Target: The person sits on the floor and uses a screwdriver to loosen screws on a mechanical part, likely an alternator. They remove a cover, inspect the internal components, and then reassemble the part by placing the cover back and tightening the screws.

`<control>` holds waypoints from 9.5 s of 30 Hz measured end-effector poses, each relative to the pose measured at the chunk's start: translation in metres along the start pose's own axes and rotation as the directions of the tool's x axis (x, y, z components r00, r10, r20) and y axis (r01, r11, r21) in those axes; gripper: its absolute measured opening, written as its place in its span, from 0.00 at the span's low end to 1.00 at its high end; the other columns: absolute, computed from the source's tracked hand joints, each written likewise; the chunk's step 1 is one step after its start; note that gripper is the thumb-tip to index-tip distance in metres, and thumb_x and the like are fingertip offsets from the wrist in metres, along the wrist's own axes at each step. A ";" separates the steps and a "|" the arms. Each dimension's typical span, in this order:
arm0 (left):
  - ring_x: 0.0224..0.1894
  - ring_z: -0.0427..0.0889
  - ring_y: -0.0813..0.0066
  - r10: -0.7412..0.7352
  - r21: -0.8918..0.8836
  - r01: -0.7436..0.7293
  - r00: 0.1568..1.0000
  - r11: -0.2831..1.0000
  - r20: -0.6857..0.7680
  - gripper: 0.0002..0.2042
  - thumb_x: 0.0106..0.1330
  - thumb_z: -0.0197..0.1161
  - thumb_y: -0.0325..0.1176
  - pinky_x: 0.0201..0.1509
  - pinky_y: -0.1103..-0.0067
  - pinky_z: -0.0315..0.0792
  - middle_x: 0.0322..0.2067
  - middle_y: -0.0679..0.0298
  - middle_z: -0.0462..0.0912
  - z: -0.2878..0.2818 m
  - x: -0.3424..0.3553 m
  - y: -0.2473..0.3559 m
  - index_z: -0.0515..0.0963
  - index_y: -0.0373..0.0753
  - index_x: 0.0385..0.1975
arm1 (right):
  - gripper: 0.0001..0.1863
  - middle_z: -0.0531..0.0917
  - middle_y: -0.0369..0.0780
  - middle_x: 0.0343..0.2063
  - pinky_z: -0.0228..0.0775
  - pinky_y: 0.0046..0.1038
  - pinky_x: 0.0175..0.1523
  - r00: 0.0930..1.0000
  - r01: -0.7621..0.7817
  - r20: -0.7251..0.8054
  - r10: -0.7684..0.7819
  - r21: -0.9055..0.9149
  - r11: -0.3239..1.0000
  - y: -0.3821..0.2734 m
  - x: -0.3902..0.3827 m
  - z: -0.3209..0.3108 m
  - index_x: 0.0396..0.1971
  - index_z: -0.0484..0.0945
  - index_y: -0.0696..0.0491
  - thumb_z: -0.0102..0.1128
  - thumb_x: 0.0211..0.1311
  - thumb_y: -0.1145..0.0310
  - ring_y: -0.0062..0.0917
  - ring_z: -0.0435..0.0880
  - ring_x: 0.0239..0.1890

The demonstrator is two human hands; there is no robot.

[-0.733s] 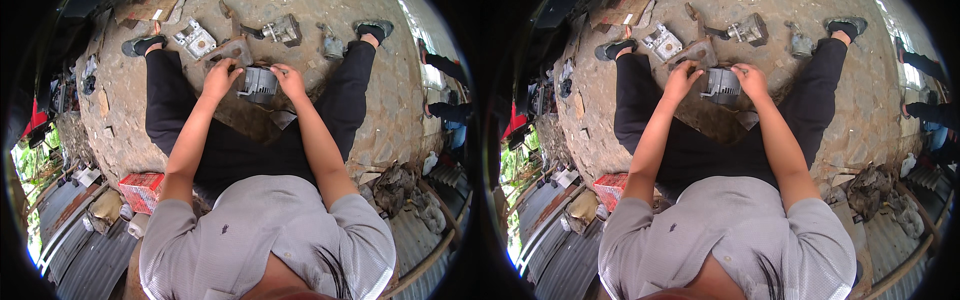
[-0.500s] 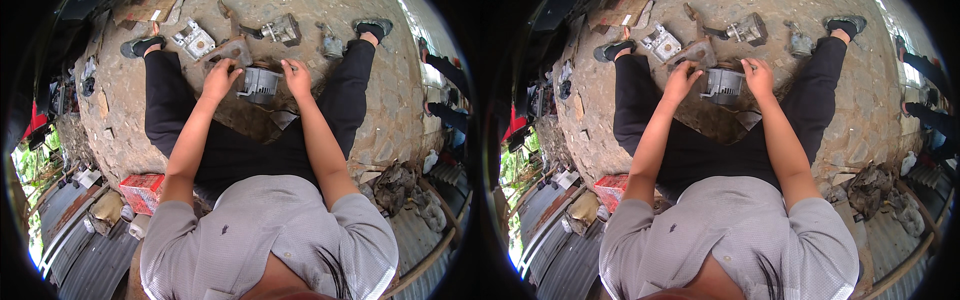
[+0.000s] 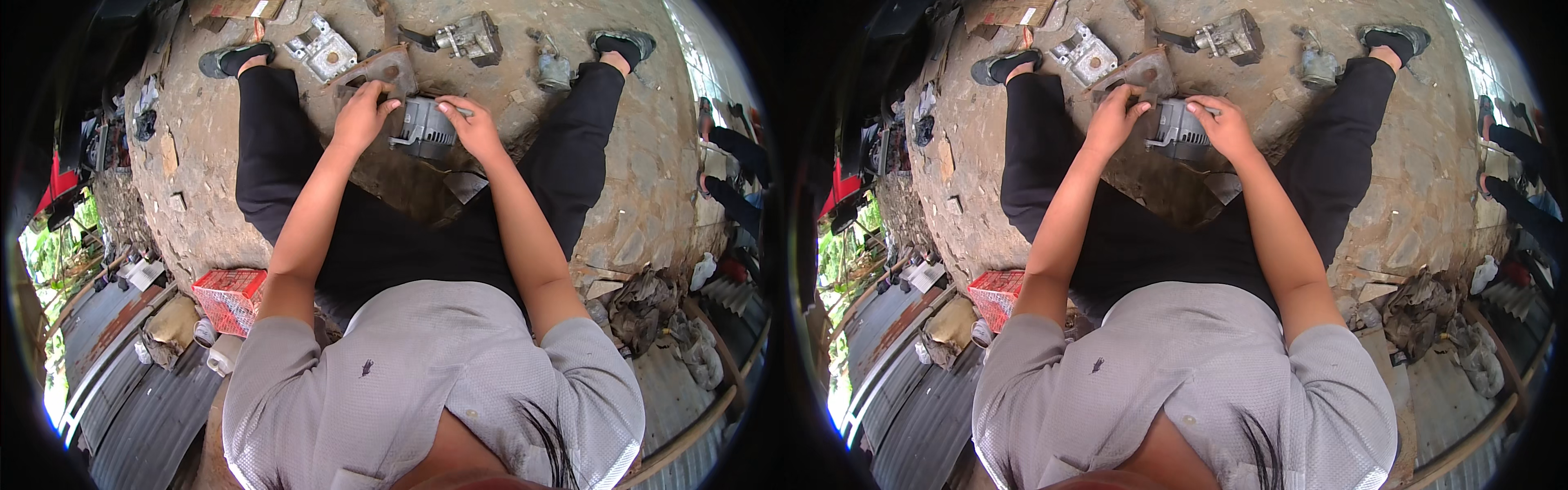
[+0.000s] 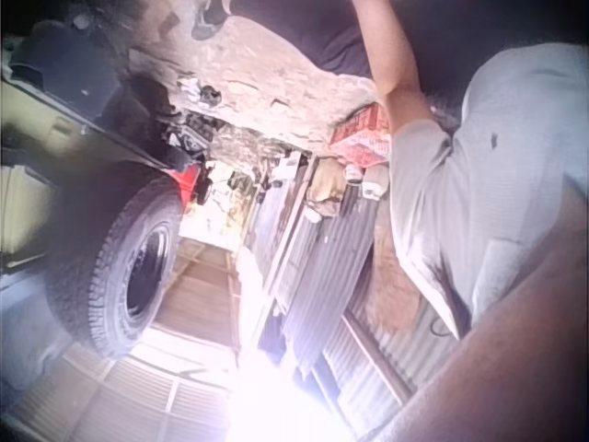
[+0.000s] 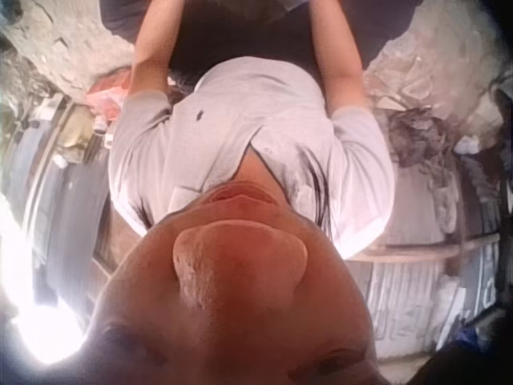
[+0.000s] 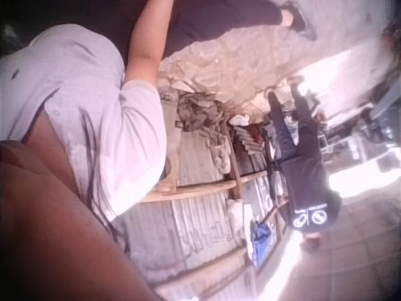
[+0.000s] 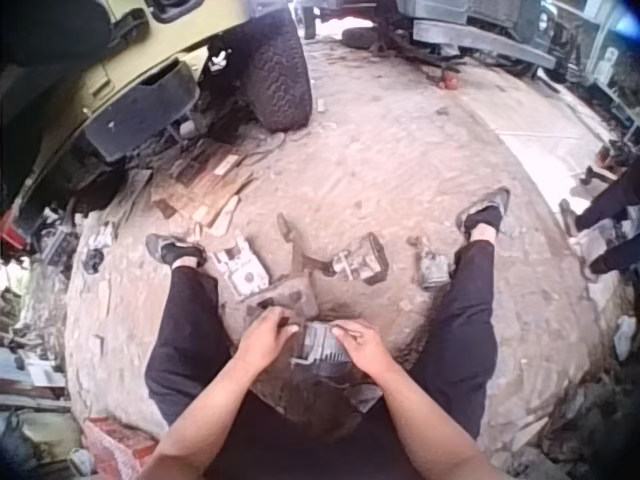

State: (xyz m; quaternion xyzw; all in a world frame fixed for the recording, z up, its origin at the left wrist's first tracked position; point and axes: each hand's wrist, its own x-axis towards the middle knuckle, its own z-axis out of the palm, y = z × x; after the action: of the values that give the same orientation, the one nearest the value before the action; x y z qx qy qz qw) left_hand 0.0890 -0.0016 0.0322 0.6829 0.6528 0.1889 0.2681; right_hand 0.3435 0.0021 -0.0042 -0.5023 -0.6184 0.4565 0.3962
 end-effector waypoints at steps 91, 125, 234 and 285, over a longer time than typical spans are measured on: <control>0.59 0.81 0.48 -0.042 0.023 0.040 0.998 0.999 0.054 0.20 0.75 0.61 0.48 0.59 0.58 0.77 0.60 0.58 0.77 0.002 -0.007 0.004 0.74 0.51 0.62 | 0.14 0.89 0.44 0.40 0.79 0.36 0.46 0.939 0.004 0.341 0.029 -0.094 0.996 -0.010 -0.002 0.000 0.43 0.88 0.55 0.70 0.70 0.59 0.40 0.88 0.46; 0.59 0.81 0.50 -0.058 0.037 0.056 0.997 0.998 0.043 0.18 0.74 0.64 0.44 0.58 0.60 0.76 0.57 0.59 0.79 0.002 -0.007 0.006 0.75 0.49 0.60 | 0.11 0.90 0.44 0.37 0.78 0.36 0.48 0.888 -0.153 0.422 0.184 -0.106 0.983 -0.014 -0.001 0.002 0.39 0.89 0.53 0.72 0.68 0.61 0.39 0.86 0.42; 0.61 0.80 0.48 -0.060 0.059 0.056 0.996 0.997 0.066 0.22 0.75 0.61 0.47 0.60 0.58 0.76 0.62 0.58 0.76 -0.002 -0.007 0.013 0.73 0.46 0.64 | 0.10 0.89 0.46 0.36 0.78 0.37 0.46 0.982 0.162 -0.062 -0.180 -0.223 0.961 -0.012 0.002 -0.013 0.39 0.88 0.57 0.71 0.68 0.65 0.44 0.88 0.39; 0.61 0.78 0.47 -0.059 0.053 0.055 0.995 0.997 0.079 0.21 0.76 0.61 0.45 0.60 0.59 0.75 0.60 0.56 0.77 0.000 -0.006 0.011 0.72 0.45 0.64 | 0.17 0.89 0.45 0.27 0.78 0.32 0.42 0.986 -0.161 -0.068 0.155 -0.094 0.982 0.001 0.007 -0.044 0.40 0.88 0.57 0.68 0.73 0.56 0.34 0.89 0.31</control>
State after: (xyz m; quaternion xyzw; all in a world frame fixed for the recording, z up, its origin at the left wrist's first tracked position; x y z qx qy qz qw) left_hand 0.0973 -0.0073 0.0398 0.6776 0.6652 0.1367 0.2822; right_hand 0.3840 0.0167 0.0070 -0.5825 -0.5861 0.4398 0.3518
